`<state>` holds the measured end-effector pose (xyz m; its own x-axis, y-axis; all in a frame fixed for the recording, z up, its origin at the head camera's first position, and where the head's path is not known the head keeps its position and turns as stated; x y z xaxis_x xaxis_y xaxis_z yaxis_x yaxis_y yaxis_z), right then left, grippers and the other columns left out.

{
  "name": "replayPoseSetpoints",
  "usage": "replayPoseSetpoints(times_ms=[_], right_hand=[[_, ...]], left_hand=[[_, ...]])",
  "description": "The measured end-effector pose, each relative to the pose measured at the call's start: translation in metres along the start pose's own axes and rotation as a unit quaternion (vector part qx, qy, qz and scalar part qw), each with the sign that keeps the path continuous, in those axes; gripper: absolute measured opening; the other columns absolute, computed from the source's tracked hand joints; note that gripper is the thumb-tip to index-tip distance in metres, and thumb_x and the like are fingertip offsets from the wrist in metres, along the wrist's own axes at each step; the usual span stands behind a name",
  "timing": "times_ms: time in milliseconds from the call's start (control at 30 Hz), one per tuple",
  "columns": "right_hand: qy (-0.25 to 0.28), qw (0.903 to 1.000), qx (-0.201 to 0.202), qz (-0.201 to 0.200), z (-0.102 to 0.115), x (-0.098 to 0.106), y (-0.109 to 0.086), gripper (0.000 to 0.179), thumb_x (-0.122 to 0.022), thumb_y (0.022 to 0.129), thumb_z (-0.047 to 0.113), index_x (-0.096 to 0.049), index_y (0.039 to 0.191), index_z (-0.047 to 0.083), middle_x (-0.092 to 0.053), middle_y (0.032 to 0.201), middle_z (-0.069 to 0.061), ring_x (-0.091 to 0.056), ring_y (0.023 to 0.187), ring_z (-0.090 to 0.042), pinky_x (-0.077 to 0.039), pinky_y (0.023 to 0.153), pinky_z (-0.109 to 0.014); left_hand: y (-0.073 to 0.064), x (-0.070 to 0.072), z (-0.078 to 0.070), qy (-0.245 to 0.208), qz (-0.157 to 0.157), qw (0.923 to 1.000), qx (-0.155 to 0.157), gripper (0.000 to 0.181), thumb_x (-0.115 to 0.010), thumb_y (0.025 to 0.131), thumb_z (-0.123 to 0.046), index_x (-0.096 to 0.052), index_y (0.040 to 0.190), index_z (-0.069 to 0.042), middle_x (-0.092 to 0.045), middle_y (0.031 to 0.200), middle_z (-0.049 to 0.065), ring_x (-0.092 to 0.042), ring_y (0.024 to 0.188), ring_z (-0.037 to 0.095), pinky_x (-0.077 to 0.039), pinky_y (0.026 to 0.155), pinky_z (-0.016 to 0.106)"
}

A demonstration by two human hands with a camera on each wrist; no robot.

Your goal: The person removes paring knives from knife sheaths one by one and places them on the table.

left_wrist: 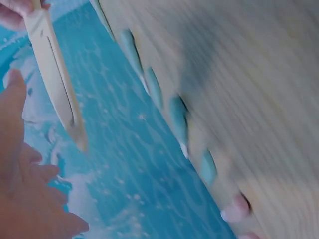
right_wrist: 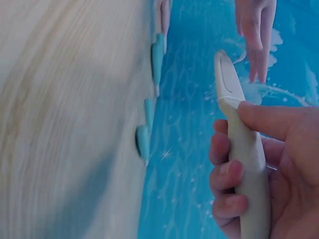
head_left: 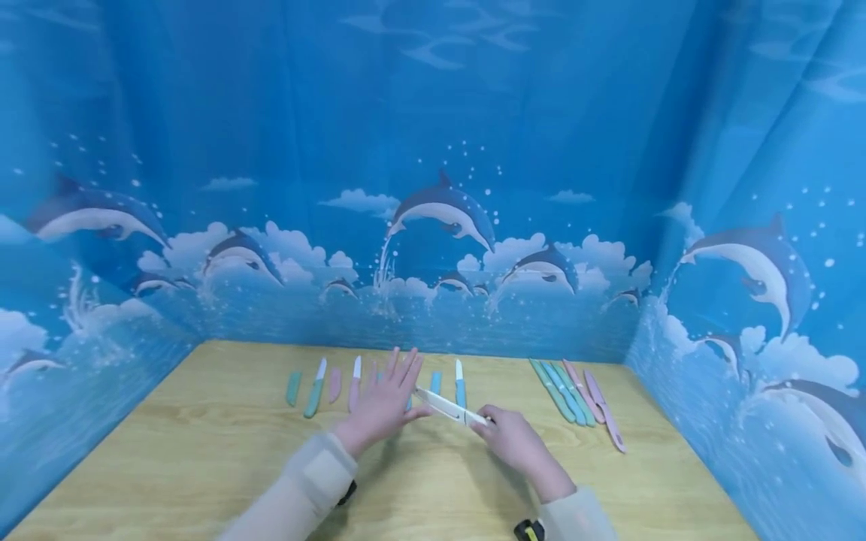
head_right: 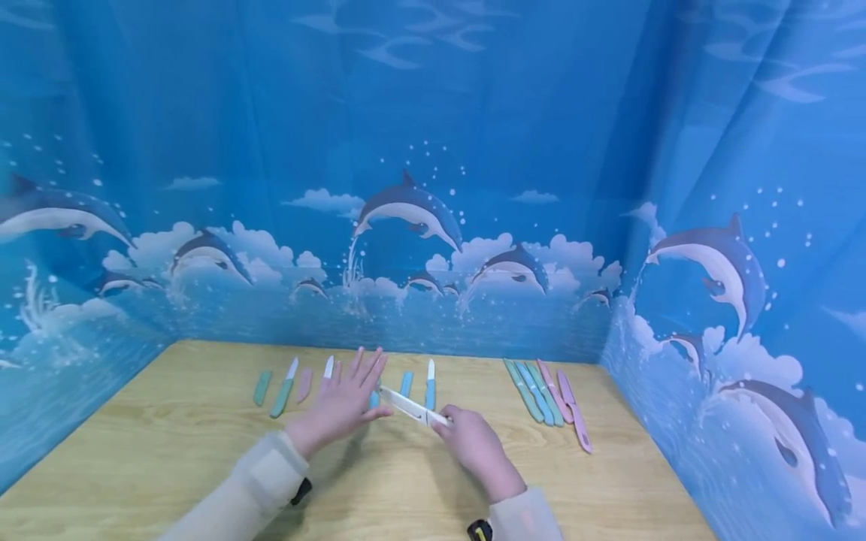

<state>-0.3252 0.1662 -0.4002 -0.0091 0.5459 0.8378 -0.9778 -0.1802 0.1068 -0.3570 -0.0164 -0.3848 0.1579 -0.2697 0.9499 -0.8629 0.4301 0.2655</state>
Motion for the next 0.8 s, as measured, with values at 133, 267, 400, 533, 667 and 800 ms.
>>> replayPoseSetpoints(times_ms=[133,267,400,533,667,800], right_hand=[[-0.008,0.9992,0.038,0.002,0.012,-0.001,-0.007,0.022,-0.065,0.091,0.028,-0.066,0.102,0.009,-0.053,0.065,0.005,-0.041,0.053,-0.01,-0.035,0.049,-0.025],[-0.01,0.9979,0.064,0.006,0.019,-0.002,-0.012,0.023,-0.067,0.09,0.029,-0.068,0.101,0.009,-0.052,0.064,0.007,-0.04,0.053,-0.007,-0.035,0.048,-0.024],[-0.003,0.9973,0.071,0.016,0.024,-0.004,-0.016,0.022,-0.067,0.089,0.029,-0.069,0.101,0.011,-0.051,0.064,0.008,-0.04,0.052,-0.006,-0.036,0.049,-0.023],[-0.006,0.9967,0.078,0.021,0.03,-0.004,-0.018,0.021,-0.067,0.089,0.03,-0.069,0.1,0.013,-0.052,0.064,0.009,-0.04,0.053,-0.006,-0.037,0.05,-0.023],[-0.011,0.996,0.086,0.023,0.037,-0.001,-0.022,0.023,-0.067,0.089,0.032,-0.069,0.102,0.013,-0.053,0.065,0.01,-0.04,0.053,-0.005,-0.037,0.05,-0.023],[-0.025,0.9956,0.089,0.014,0.04,0.006,-0.027,0.024,-0.068,0.088,0.033,-0.07,0.103,0.014,-0.055,0.067,0.011,-0.041,0.053,-0.005,-0.037,0.05,-0.023]], left_hand=[[-0.006,0.0,-0.015,0.005,0.004,0.9996,-0.026,0.088,-0.053,0.09,-0.058,-0.022,0.152,-0.004,-0.021,0.159,0.013,-0.017,0.147,0.036,-0.016,0.115,0.06],[-0.013,-0.002,-0.027,0.034,0.008,0.9975,-0.062,0.085,-0.051,0.089,-0.06,-0.029,0.15,-0.005,-0.032,0.155,0.011,-0.025,0.145,0.034,-0.018,0.115,0.059],[-0.019,-0.004,-0.034,0.046,0.009,0.9957,-0.079,0.078,-0.049,0.09,-0.06,-0.038,0.146,-0.007,-0.044,0.149,0.008,-0.028,0.144,0.031,-0.018,0.116,0.057],[-0.024,-0.006,-0.039,0.059,-0.003,0.9933,-0.1,0.065,-0.048,0.092,-0.056,-0.051,0.138,-0.009,-0.056,0.138,0.005,-0.039,0.139,0.03,-0.024,0.115,0.055],[-0.03,-0.004,-0.042,0.07,-0.023,0.9911,-0.111,0.055,-0.047,0.093,-0.054,-0.06,0.127,-0.012,-0.066,0.125,0.003,-0.047,0.133,0.029,-0.029,0.113,0.055],[-0.031,-0.004,-0.045,0.062,-0.029,0.9924,-0.103,0.053,-0.043,0.095,-0.056,-0.065,0.119,-0.014,-0.069,0.119,0.001,-0.048,0.132,0.03,-0.032,0.112,0.053]])
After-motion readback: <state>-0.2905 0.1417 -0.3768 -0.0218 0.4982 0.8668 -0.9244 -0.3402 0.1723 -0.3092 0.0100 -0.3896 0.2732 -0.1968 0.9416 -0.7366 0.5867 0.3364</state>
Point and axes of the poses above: each hand's wrist, its own y-axis towards the middle knuckle, its own x-axis out of the back of the hand, z = x × y, the point moved 8 cm from there along y, towards the middle knuckle
